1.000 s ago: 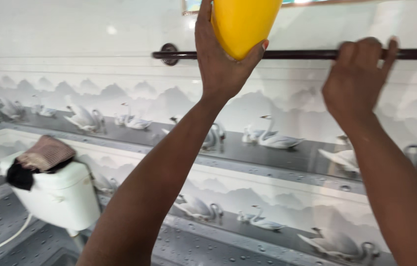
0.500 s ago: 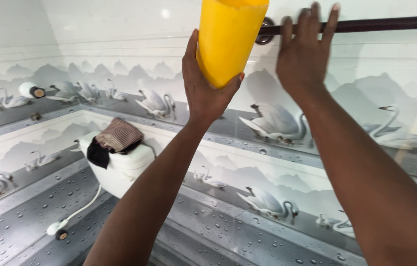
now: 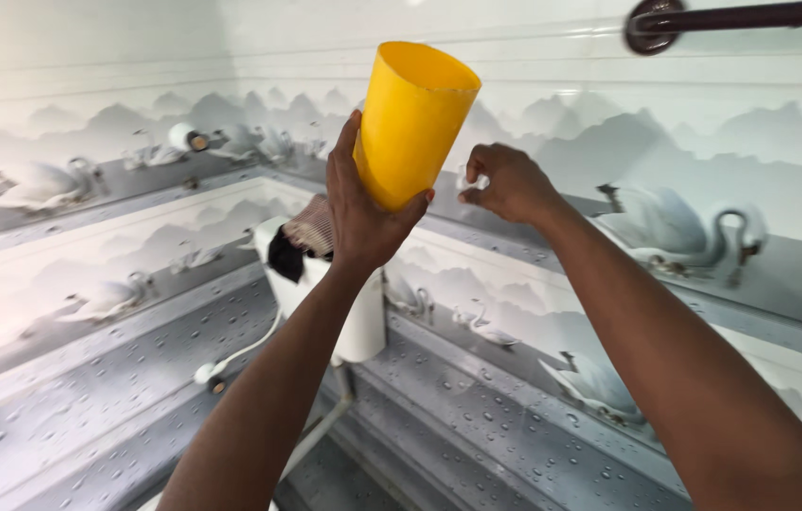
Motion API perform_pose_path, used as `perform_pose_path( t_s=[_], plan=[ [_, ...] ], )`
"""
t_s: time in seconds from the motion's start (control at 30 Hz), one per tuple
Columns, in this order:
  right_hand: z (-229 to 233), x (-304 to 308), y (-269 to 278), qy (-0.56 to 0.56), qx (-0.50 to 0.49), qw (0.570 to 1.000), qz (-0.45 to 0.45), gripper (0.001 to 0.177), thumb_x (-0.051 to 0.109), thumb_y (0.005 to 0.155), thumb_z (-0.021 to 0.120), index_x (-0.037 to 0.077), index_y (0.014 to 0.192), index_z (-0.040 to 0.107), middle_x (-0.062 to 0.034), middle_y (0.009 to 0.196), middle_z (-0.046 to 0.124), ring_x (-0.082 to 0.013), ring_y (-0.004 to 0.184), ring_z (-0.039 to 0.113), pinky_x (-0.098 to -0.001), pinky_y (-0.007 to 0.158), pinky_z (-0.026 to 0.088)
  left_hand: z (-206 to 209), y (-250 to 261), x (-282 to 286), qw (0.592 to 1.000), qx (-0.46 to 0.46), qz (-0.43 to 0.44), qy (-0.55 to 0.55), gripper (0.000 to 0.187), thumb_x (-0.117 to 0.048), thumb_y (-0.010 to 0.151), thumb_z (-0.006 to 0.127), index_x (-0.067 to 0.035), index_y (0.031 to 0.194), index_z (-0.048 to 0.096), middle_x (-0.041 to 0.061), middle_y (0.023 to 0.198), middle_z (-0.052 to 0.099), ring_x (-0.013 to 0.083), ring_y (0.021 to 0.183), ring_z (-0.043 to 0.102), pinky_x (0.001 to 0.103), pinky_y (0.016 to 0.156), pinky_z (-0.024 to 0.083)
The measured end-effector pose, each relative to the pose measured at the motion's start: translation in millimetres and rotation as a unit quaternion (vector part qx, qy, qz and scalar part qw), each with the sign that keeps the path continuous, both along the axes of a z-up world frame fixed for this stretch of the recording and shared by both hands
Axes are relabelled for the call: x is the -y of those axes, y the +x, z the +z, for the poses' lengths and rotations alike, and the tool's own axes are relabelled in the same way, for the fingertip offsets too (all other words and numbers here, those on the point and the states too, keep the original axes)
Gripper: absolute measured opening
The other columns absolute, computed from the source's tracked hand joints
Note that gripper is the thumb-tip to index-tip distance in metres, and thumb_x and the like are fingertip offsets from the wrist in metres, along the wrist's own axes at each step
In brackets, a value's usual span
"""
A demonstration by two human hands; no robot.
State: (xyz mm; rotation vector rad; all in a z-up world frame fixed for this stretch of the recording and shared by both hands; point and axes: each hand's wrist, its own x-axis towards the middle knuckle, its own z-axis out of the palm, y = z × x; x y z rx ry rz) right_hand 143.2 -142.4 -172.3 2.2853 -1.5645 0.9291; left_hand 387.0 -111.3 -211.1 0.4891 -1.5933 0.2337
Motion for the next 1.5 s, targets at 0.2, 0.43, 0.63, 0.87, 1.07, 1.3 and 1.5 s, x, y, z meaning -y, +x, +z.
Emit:
perform_pose_path(
  t_s=[0.2,0.43,0.63,0.87,1.07,1.3,1.5],
  plan=[
    [-20.4,23.5,45.2,0.067,0.115,0.988,0.08,0.026,0.024,0.091,0.079,0.005,0.1,0.065,-0.0146,0.101,0.068,-0.0295,0.09,0.067,-0.0407,0.082,0.057,-20.5,48.8,-17.9,0.993,0.005,0.094,0.068,0.117,-0.027,0.073,0.094,-0.012,0.162,0.019,0.021,0.145,0.047,0.0416,0.134,0.048,0.055,0.112,0.042],
    [-42.7,14.0,95.0,0.211,-0.16,0.946,0.188,0.132,0.044,0.069,0.093,0.04,0.162,0.0,-0.0167,0.171,-0.002,-0.0358,0.16,0.009,-0.0509,0.124,0.026,-38.8,85.9,-68.5,0.968,0.02,0.218,0.123,0.118,-0.026,0.068,0.096,-0.014,0.16,0.022,0.019,0.144,0.05,0.0394,0.134,0.049,0.053,0.113,0.042],
    [-57.6,-3.0,125.2,0.123,-0.13,0.948,0.264,0.132,0.043,0.067,0.088,0.025,0.163,0.0,-0.0121,0.174,0.01,-0.034,0.155,0.022,-0.0556,0.121,0.028,-60.7,100.9,-124.2,0.924,0.018,0.319,0.212,0.12,-0.03,0.068,0.096,-0.018,0.16,0.02,0.016,0.14,0.05,0.0366,0.132,0.049,0.053,0.114,0.04],
    [-70.0,-57.4,191.6,0.176,-0.069,0.892,0.41,0.142,0.03,0.068,0.092,0.028,0.162,-0.015,-0.0183,0.167,0.023,-0.0368,0.143,0.042,-0.0502,0.118,0.037,-99.4,119.7,-198.9,0.879,-0.011,0.407,0.248,0.12,-0.033,0.069,0.095,-0.018,0.16,0.019,0.015,0.146,0.045,0.0365,0.135,0.045,0.055,0.11,0.04],
    [-91.2,-115.3,271.6,0.196,0.011,0.815,0.545,0.136,0.018,0.068,0.091,0.027,0.164,-0.006,-0.0178,0.164,0.029,-0.031,0.12,0.065,-0.0458,0.104,0.051,-130.8,158.5,-284.5,0.826,-0.038,0.487,0.282,0.12,-0.035,0.068,0.095,-0.016,0.16,0.019,0.017,0.147,0.044,0.0375,0.137,0.044,0.055,0.111,0.039],
    [-125.7,-171.8,368.5,0.212,0.002,0.691,0.691,0.053,0.027,0.078,0.089,0.011,0.125,0.068,-0.0084,0.114,0.076,-0.0215,0.104,0.073,-0.0379,0.095,0.058,-153.9,191.1,-394.5,0.765,-0.056,0.57,0.296,0.123,-0.039,0.065,0.095,-0.016,0.161,0.021,0.015,0.155,0.042,0.0383,0.144,0.039,0.056,0.117,0.035],
    [-143.8,-256.4,412.0,-0.008,-0.124,0.754,0.645,0.044,0.046,0.075,0.088,0.016,0.106,0.081,-0.0085,0.108,0.072,-0.0251,0.096,0.071,-0.0447,0.091,0.051,-165.4,200.9,-494.3,0.573,-0.019,0.695,0.434,0.11,-0.047,0.07,0.09,-0.026,0.158,0.026,0.014,0.162,0.029,0.0337,0.154,0.019,0.069,0.122,0.01]
  ],
)
